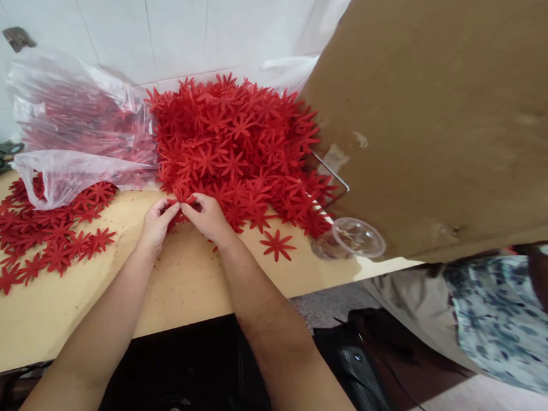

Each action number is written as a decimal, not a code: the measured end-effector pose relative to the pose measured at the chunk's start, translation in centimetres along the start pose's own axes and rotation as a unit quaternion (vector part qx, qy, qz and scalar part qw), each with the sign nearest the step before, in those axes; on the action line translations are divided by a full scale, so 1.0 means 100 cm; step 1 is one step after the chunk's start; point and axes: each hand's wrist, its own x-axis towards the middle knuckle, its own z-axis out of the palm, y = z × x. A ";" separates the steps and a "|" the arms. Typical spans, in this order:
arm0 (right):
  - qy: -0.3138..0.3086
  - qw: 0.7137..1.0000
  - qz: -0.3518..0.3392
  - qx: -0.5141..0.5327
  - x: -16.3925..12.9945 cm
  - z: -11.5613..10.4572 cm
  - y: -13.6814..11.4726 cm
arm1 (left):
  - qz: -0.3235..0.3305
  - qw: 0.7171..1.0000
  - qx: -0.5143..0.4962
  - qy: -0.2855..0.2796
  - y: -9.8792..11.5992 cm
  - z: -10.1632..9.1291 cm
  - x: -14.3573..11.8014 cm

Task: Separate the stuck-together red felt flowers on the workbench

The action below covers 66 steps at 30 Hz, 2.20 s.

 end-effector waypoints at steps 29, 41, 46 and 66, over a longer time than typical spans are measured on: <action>0.015 0.998 0.001 -0.054 -0.003 -0.009 -0.009 | -0.023 0.997 -0.014 0.072 -0.003 0.000 0.001; 0.298 0.902 -0.151 -0.275 0.004 -0.038 -0.003 | -0.054 0.991 -0.042 0.113 0.005 -0.011 0.006; 0.111 0.965 -0.144 -0.189 -0.007 -0.004 -0.007 | -0.054 0.997 -0.014 0.061 0.000 -0.004 0.003; 0.353 0.860 -0.199 -0.312 0.003 -0.042 0.002 | -0.058 0.993 -0.093 0.050 -0.002 -0.006 0.003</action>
